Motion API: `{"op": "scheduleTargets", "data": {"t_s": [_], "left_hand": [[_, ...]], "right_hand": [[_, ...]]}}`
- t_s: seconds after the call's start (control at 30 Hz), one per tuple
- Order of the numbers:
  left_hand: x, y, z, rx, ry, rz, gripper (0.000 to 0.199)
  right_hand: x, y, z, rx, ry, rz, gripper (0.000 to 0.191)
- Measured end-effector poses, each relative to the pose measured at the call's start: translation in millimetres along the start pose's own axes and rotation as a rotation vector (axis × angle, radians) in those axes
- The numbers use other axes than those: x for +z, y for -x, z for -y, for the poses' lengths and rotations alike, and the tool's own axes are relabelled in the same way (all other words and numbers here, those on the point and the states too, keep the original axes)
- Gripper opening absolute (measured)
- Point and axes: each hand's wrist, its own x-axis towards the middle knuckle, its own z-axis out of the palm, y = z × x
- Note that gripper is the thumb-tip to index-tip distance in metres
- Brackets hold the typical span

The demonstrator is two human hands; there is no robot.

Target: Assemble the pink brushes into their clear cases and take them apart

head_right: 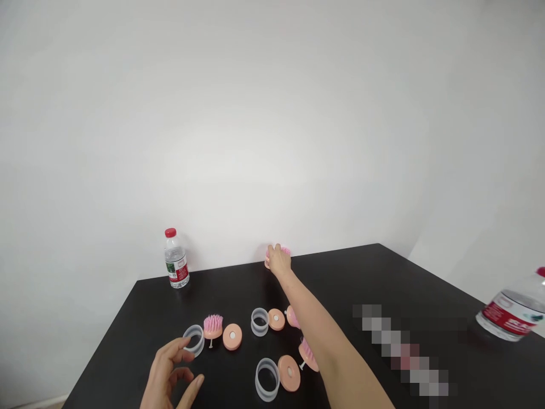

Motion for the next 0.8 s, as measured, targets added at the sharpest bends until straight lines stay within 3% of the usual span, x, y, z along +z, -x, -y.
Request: {"op": "scheduleTargets", "data": {"t_s": [0.2, 0.33, 0.43, 0.53, 0.67, 0.8], "left_hand": [[-21.9, -10.9, -9.7, -0.086, -0.06, 0.137, 0.037], [-30.8, -19.4, -1.3, -0.1, -0.151, 0.063, 0.04], [-32.1, -23.3, 10.6, -0.098, -0.269, 0.077, 0.044], [-31.1, -25.1, 22.6, -0.103, -0.353, 0.142, 0.052], [-29.4, -28.9, 31.7, -0.097, -0.373, 0.172, 0.055], [-29.1, -35.9, 32.5, -0.091, -0.333, 0.209, 0.039]], "right_hand": [[-39.4, 30.2, 10.4, -0.184, -0.089, 0.045, 0.03], [-53.6, 78.1, 35.9, -0.438, -0.24, 0.105, 0.034], [-49.9, 117.4, 61.7, -0.639, -0.338, 0.179, 0.043], [-37.4, 142.1, 86.8, -0.741, -0.392, 0.251, 0.051], [-17.7, 148.4, 110.8, -0.737, -0.43, 0.321, 0.057], [-6.1, 146.2, 120.9, -0.704, -0.473, 0.362, 0.055]]}}
